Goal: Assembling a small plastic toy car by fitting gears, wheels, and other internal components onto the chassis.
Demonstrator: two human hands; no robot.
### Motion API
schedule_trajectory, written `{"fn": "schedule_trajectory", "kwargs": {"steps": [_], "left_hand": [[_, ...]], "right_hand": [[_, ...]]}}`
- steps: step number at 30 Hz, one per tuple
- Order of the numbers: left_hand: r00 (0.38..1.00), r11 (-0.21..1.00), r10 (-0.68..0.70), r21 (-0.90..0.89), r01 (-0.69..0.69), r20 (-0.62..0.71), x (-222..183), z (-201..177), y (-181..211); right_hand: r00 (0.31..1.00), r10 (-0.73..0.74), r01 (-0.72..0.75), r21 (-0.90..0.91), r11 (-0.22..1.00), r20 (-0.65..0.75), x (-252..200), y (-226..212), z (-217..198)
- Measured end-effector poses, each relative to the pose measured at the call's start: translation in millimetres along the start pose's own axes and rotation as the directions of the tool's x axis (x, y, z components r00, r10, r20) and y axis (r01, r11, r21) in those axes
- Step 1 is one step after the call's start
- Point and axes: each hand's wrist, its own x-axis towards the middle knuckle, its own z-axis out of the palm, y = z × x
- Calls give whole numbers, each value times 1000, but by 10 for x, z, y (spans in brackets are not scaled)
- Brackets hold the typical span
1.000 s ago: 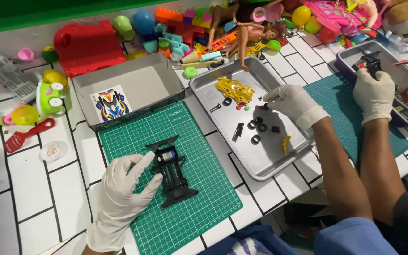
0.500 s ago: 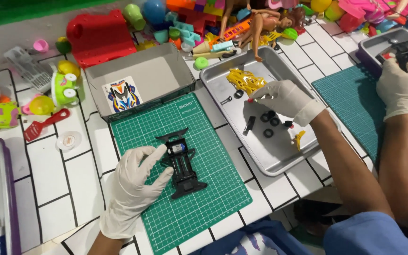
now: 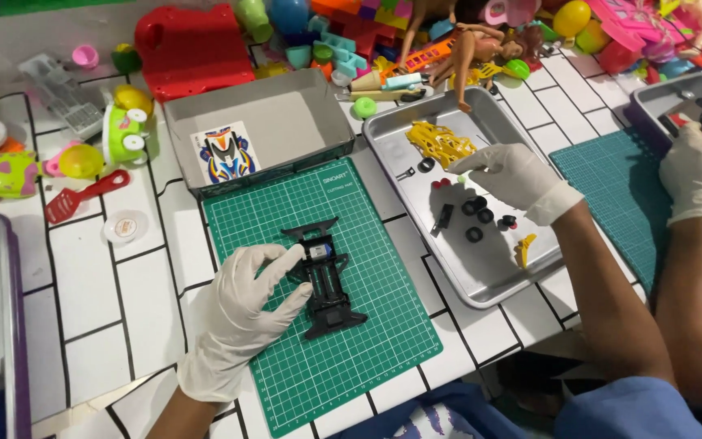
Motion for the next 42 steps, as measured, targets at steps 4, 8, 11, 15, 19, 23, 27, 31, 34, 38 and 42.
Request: {"fn": "schedule_trajectory", "kwargs": {"steps": [4, 8, 11, 15, 19, 23, 27, 31, 34, 38, 42], "left_hand": [[995, 1000, 23, 7, -24, 97, -113, 28, -57], [991, 998, 52, 22, -55, 125, -129, 47, -119], [989, 998, 40, 32, -45, 141, -151, 44, -137], [982, 992, 103, -87, -90, 161, -147, 62, -211], [983, 996, 71, -59, -62, 167, -131, 57, -150], [982, 994, 82, -85, -68, 170, -140, 63, -166], [986, 999, 42, -23, -38, 162, -158, 73, -140], [990, 999, 2, 39, -7, 143, -132, 41, -63], [988, 998, 57, -10, -56, 146, -88, 17, -34], [987, 999, 47, 20, -51, 151, -59, -4, 9], [987, 995, 95, 10, -97, 129, -87, 30, -48]], "right_hand": [[968, -215, 239, -209, 948, 128, 157, 231, 195], [913, -401, 405, -272, 873, 75, 152, 403, 245], [956, -294, 278, -302, 912, -8, 95, 421, -45], [995, 92, -80, -308, 948, 26, 39, 376, -224], [994, 66, -28, -376, 926, 90, 140, 494, -76], [997, -43, 68, -422, 904, 68, 245, 633, 24], [998, -41, 58, -418, 906, 51, 279, 631, 69], [999, 19, -4, -338, 941, 40, 161, 324, -3], [990, 142, -140, -145, 979, 0, 25, -111, -62], [989, 97, -90, -71, 993, 112, 139, -193, 57], [986, 83, -66, -118, 991, 144, 272, -188, 155]]}}
